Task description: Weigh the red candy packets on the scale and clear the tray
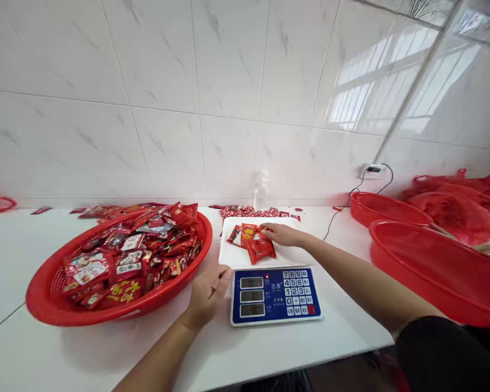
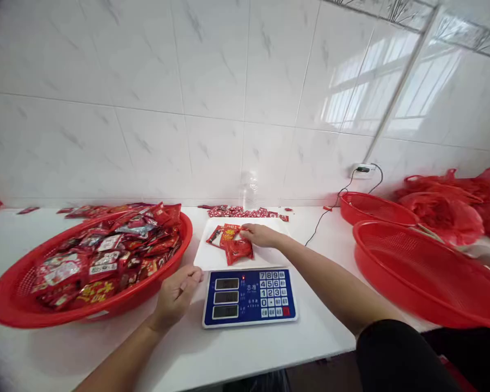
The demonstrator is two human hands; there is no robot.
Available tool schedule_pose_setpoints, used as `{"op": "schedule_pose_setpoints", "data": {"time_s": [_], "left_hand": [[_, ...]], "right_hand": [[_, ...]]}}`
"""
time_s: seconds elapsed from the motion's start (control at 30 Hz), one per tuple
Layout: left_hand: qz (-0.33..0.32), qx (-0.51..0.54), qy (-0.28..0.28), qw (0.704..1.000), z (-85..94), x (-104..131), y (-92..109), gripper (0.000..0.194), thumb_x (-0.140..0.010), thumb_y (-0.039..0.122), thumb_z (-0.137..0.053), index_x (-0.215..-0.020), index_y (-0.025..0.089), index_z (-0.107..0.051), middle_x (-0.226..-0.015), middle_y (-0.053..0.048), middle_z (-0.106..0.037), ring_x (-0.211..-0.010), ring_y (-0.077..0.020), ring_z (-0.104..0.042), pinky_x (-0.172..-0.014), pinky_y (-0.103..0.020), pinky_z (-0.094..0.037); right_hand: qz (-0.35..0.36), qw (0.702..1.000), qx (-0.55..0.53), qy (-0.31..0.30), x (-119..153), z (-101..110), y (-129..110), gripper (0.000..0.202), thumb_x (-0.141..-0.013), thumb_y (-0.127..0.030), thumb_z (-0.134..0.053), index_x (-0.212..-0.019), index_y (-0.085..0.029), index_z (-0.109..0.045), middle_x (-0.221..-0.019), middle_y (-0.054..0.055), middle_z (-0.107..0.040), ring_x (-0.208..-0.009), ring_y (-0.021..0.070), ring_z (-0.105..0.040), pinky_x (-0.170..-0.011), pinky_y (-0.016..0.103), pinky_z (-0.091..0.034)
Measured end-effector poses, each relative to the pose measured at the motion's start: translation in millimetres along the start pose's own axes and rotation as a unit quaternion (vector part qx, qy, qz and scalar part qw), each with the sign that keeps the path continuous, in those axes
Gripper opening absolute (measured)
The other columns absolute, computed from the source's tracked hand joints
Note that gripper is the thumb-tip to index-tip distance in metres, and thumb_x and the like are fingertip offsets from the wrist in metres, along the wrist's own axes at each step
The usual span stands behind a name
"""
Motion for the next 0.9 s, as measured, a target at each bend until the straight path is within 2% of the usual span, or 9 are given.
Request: {"op": "schedule_pose_setpoints", "data": {"time_s": [0.13,0.27,0.33,0.37,0.43,0.57,0.7,0.8,0.9], "left_hand": [[-0.004,-0.005,0.001,1.0,0.0,-5.2,2.5,0.024,-0.093,0.024,-0.043,-0.076,0.016,-0.058,-0.069,0.0,-0.06,-0.065,-0.0115,-0.056,-0.064,-0.021,-0.043],[-0.007,-0.011,0.01,1.0,1.2,-5.7,2.8,0.022,-0.092,0.024,-0.044,-0.079,0.016,-0.06,-0.073,-0.001,-0.063,-0.069,-0.0125,-0.059,-0.066,-0.021,-0.045],[-0.006,-0.014,0.01,1.0,1.2,-5.6,3.1,0.021,-0.092,0.024,-0.045,-0.079,0.016,-0.06,-0.073,-0.001,-0.063,-0.069,-0.0124,-0.059,-0.067,-0.021,-0.045],[-0.005,-0.014,0.009,1.0,1.2,-5.7,3.4,0.021,-0.092,0.024,-0.045,-0.08,0.016,-0.06,-0.073,-0.001,-0.063,-0.069,-0.0124,-0.059,-0.067,-0.021,-0.046],[-0.005,-0.013,0.01,1.0,1.3,-6.2,4.4,0.021,-0.092,0.023,-0.045,-0.08,0.016,-0.06,-0.074,-0.001,-0.064,-0.069,-0.0125,-0.06,-0.067,-0.021,-0.046],[-0.005,-0.011,0.011,1.0,1.2,-7.1,4.6,0.02,-0.092,0.023,-0.046,-0.08,0.016,-0.061,-0.075,-0.001,-0.064,-0.07,-0.0123,-0.06,-0.068,-0.021,-0.046],[-0.002,-0.012,0.003,1.0,-0.8,-6.5,1.8,0.019,-0.092,0.022,-0.047,-0.081,0.016,-0.061,-0.074,-0.001,-0.064,-0.07,-0.012,-0.06,-0.067,-0.021,-0.046],[-0.002,-0.013,-0.001,1.0,-2.0,-6.0,0.7,0.018,-0.092,0.022,-0.047,-0.081,0.016,-0.061,-0.074,-0.001,-0.063,-0.069,-0.0119,-0.059,-0.067,-0.021,-0.046],[-0.002,-0.013,0.001,1.0,-2.2,-6.4,1.0,0.019,-0.092,0.022,-0.047,-0.081,0.016,-0.061,-0.074,-0.001,-0.063,-0.069,-0.0118,-0.059,-0.067,-0.021,-0.045]], "right_hand": [[0.012,1.0,0.003,0.006,7.1,-7.3,-10.8,0.069,-0.088,-0.063,-0.042,-0.145,-0.024,-0.037,-0.148,0.01,-0.038,-0.137,0.0296,-0.034,-0.111,0.046,-0.028],[0.019,0.998,0.05,-0.02,6.3,-16.5,-22.0,0.093,-0.072,-0.079,-0.052,-0.149,-0.037,-0.022,-0.157,0.008,-0.016,-0.144,0.0383,-0.006,-0.11,0.063,-0.015],[0.008,0.997,0.063,-0.034,2.9,-19.8,-24.3,0.1,-0.066,-0.083,-0.053,-0.149,-0.039,-0.018,-0.159,0.006,-0.005,-0.143,0.0414,0.002,-0.108,0.068,-0.01],[0.004,0.997,0.064,-0.041,1.1,-21.0,-24.7,0.101,-0.065,-0.083,-0.053,-0.149,-0.039,-0.017,-0.159,0.006,-0.004,-0.143,0.042,0.002,-0.108,0.069,-0.009],[0.004,0.997,0.061,-0.053,-1.2,-23.0,-25.4,0.099,-0.067,-0.083,-0.05,-0.149,-0.037,-0.018,-0.158,0.007,-0.012,-0.143,0.0415,-0.003,-0.108,0.069,-0.01],[0.03,0.996,0.067,-0.047,0.8,-24.9,-29.2,0.084,-0.077,-0.075,-0.047,-0.146,-0.027,-0.035,-0.149,0.012,-0.037,-0.137,0.0362,-0.029,-0.109,0.058,-0.024],[0.022,0.997,0.074,0.019,7.6,-25.9,-31.7,0.073,-0.081,-0.065,-0.053,-0.137,-0.019,-0.047,-0.133,0.014,-0.054,-0.12,0.0333,-0.049,-0.096,0.047,-0.041],[0.026,0.994,0.066,0.082,12.8,-26.2,-32.8,0.066,-0.08,-0.058,-0.058,-0.131,-0.017,-0.05,-0.122,0.015,-0.06,-0.109,0.0307,-0.056,-0.088,0.042,-0.044],[0.033,0.992,0.033,0.115,15.6,-26.6,-30.2,0.062,-0.08,-0.055,-0.062,-0.127,-0.017,-0.05,-0.115,0.014,-0.063,-0.1,0.0263,-0.059,-0.08,0.036,-0.045]]}}
Point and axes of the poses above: each hand's wrist, its own x-axis away from the middle knuckle, its own z-axis out of the back of the hand, y = z × x, the point moved 6 cm from there along -x, towards the middle knuckle
